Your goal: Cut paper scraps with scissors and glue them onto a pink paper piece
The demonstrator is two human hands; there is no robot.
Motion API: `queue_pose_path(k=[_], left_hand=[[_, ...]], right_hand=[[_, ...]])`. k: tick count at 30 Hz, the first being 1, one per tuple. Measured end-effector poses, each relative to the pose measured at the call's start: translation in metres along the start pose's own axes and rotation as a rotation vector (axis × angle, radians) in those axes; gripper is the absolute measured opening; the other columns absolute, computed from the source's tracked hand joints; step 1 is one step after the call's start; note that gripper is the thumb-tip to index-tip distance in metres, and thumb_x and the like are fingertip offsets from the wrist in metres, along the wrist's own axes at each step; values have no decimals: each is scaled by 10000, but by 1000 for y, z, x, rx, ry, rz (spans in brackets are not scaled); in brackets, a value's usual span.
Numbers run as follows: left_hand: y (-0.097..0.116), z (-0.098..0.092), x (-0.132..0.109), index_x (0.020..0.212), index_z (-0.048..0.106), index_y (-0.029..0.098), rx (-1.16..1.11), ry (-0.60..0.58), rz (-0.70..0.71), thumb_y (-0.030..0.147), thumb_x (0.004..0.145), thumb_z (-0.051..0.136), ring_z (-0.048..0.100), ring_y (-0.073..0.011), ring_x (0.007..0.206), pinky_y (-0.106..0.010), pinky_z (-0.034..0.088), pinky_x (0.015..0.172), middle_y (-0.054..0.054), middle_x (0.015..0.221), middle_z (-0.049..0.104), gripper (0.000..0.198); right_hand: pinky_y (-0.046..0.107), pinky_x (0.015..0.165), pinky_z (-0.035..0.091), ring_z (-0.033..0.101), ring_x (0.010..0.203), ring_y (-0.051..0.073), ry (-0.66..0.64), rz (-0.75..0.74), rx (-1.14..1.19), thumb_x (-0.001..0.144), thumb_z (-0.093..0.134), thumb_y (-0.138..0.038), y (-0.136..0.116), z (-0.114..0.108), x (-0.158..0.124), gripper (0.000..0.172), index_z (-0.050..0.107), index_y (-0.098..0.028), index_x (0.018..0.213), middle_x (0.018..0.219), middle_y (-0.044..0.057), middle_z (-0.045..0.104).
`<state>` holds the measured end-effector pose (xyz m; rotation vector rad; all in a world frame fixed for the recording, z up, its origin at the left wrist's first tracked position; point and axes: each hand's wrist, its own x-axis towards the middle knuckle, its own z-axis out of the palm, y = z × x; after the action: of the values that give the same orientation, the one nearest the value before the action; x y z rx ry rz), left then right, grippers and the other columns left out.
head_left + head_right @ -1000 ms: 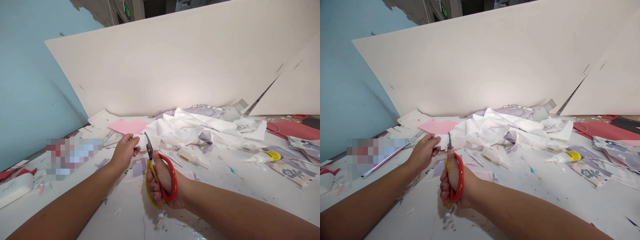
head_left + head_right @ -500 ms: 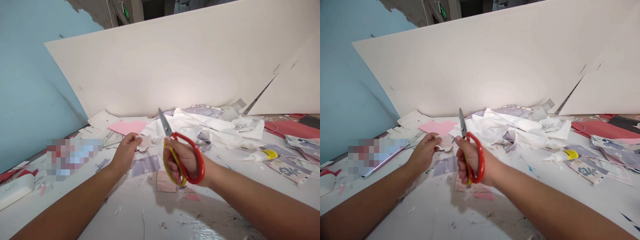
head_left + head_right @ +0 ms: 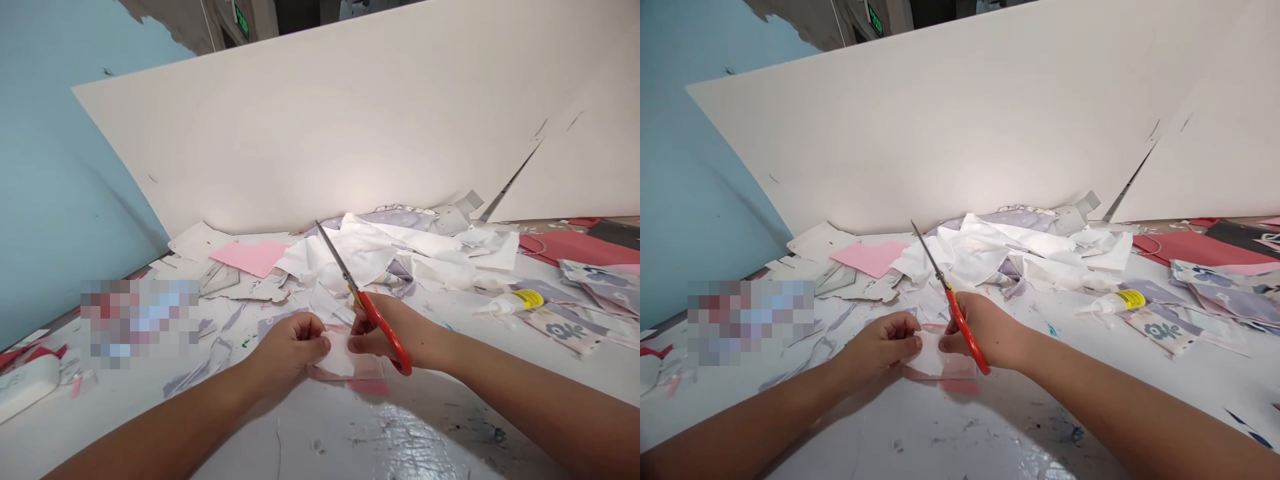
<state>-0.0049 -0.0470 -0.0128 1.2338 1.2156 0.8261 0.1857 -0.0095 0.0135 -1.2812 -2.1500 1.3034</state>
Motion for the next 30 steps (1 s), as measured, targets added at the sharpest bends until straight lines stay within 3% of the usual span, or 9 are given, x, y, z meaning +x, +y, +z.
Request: queue_pose_path(k=[5,8,12,17,24,30], left_hand=[[-1,-11,1,609,439,189,634,-7,77,216,732,440,358,-92,531,-233,255,482,52,574,420,127],[-3,-14,0,590,416,193,862,5,124,235,749,399,379,-104,537,-241,250,477,44,594,438,166],[-7,-15,0,595,369,197,897,34,93,256,757,379,386,-109,541,-244,252,472,37,620,433,173],[-8,-13,2,576,322,195,904,95,61,265,752,375,348,-111,517,-260,213,462,32,585,380,197],[-12,-7,2,548,326,197,974,184,146,300,756,386,388,-137,546,-270,207,488,8,595,427,239],[-15,-8,4,541,282,197,971,204,149,297,760,389,365,-132,522,-265,199,485,17,559,409,264]], right_hand=[[216,445,328,436,513,103,16,8,-189,629,608,-253,-6,2,0,205,413,-208,673,613,-47,498],[223,450,296,361,488,94,66,28,-300,661,585,-294,-4,3,1,254,346,-215,636,566,-64,414],[233,456,284,347,469,90,136,22,-366,726,531,-395,4,-1,5,330,282,-211,611,574,-53,405],[240,446,311,467,498,129,154,107,-578,781,417,-532,8,-10,6,369,358,-210,611,615,-10,526],[271,442,295,568,541,216,122,169,-799,770,472,-371,15,-8,6,207,466,-203,649,621,51,587],[289,450,294,598,559,263,93,192,-869,777,465,-352,19,-5,6,194,502,-197,666,624,79,605]])
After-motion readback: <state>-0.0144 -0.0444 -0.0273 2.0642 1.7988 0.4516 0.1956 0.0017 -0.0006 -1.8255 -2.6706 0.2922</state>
